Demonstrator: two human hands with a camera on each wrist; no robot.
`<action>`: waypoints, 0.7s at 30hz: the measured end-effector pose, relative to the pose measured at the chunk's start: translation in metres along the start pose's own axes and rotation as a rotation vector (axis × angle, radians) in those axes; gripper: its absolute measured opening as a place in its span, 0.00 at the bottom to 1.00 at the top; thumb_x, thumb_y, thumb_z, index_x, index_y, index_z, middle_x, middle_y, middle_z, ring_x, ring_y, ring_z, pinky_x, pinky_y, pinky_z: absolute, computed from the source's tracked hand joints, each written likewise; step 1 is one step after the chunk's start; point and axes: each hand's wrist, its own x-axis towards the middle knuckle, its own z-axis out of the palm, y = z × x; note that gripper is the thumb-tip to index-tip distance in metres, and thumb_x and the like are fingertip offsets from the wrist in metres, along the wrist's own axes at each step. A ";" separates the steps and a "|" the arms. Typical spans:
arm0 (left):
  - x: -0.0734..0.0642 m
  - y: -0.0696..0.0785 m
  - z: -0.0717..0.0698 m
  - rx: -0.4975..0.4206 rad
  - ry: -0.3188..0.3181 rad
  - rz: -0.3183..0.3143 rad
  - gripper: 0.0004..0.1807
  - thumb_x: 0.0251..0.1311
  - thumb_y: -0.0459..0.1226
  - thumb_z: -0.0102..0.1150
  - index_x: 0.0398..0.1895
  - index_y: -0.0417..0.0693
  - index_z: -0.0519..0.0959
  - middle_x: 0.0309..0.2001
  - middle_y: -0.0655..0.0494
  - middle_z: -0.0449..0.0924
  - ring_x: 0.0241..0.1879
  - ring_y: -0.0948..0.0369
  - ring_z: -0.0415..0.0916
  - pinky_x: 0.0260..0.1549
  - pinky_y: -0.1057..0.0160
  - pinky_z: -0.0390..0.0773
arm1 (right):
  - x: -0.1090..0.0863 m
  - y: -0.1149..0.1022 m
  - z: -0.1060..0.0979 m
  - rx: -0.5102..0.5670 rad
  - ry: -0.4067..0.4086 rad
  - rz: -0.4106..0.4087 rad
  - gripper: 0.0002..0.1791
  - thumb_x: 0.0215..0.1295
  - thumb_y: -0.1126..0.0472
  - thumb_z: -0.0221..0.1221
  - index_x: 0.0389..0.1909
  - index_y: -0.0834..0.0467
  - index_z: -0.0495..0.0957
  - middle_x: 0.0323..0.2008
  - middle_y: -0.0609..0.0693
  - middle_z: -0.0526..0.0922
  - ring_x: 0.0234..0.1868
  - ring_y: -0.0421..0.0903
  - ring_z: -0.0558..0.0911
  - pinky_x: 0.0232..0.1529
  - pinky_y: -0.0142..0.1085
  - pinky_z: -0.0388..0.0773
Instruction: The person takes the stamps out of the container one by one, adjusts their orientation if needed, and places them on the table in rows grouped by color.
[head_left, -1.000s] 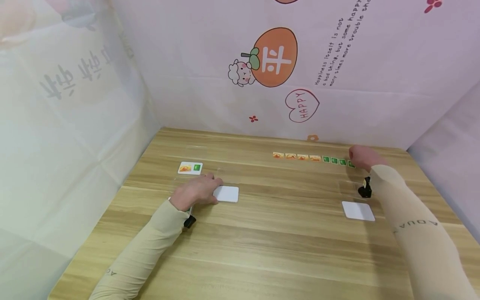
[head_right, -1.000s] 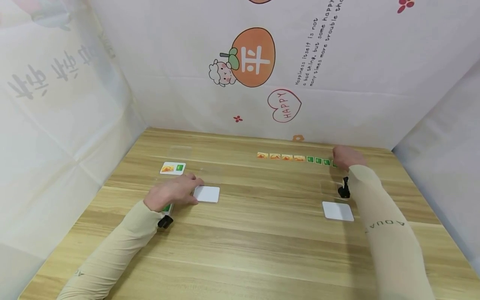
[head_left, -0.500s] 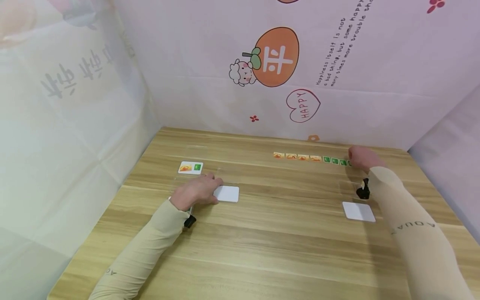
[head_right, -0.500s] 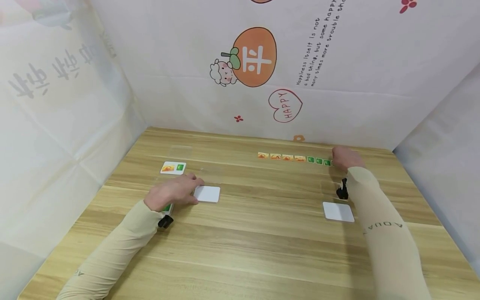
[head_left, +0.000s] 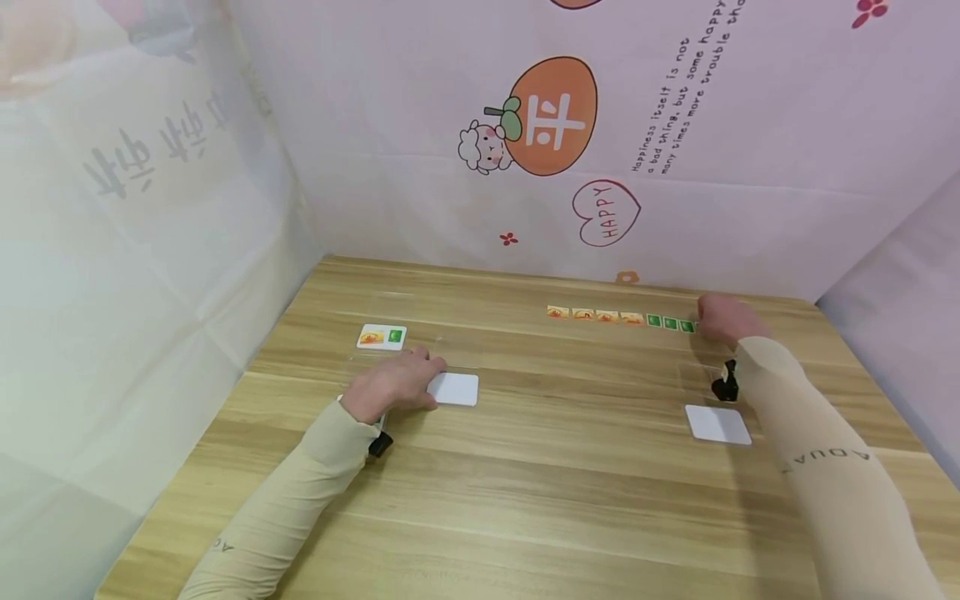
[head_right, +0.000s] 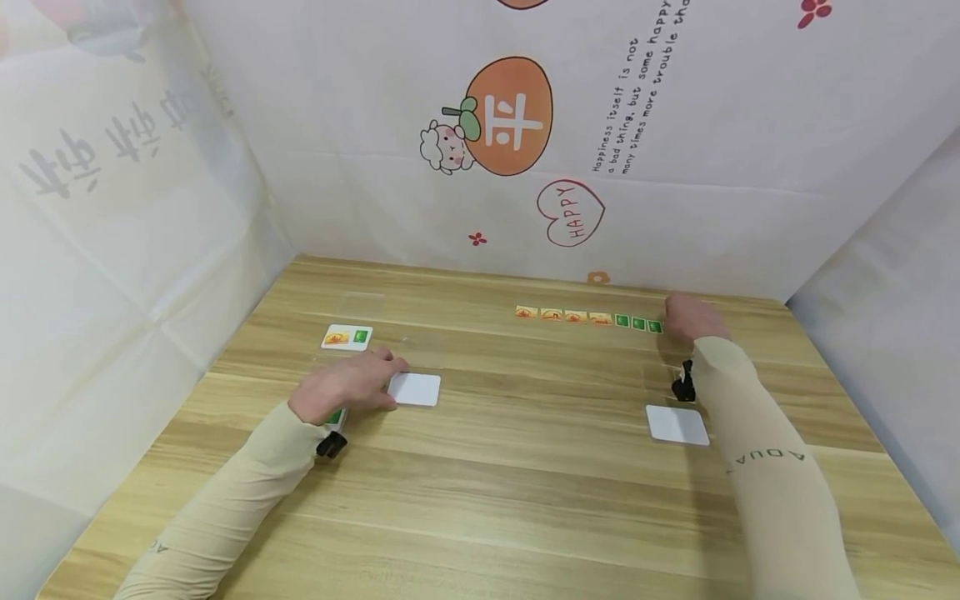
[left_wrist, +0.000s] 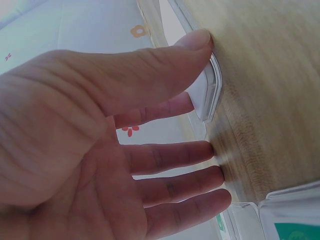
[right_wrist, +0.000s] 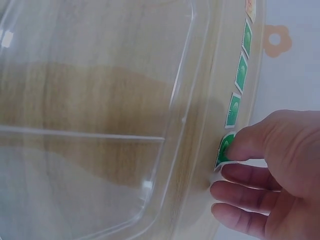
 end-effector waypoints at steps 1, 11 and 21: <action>0.000 0.000 0.000 -0.001 0.000 0.000 0.30 0.58 0.44 0.69 0.63 0.49 0.72 0.52 0.48 0.74 0.45 0.55 0.72 0.48 0.54 0.75 | 0.000 0.000 0.000 0.001 0.000 0.002 0.11 0.61 0.64 0.55 0.38 0.69 0.75 0.29 0.59 0.78 0.28 0.51 0.73 0.25 0.41 0.71; 0.001 0.000 0.002 -0.004 -0.005 0.007 0.31 0.58 0.44 0.68 0.64 0.49 0.72 0.55 0.47 0.74 0.47 0.55 0.72 0.50 0.54 0.75 | -0.002 0.001 0.000 0.011 -0.005 0.014 0.11 0.60 0.63 0.54 0.37 0.69 0.75 0.27 0.57 0.77 0.28 0.51 0.73 0.26 0.41 0.69; 0.001 -0.001 0.002 0.000 0.002 0.002 0.30 0.58 0.44 0.69 0.63 0.49 0.73 0.53 0.47 0.74 0.45 0.55 0.72 0.48 0.54 0.75 | -0.001 0.000 -0.001 -0.003 -0.002 0.003 0.12 0.64 0.62 0.52 0.37 0.69 0.75 0.28 0.58 0.77 0.28 0.51 0.73 0.26 0.42 0.70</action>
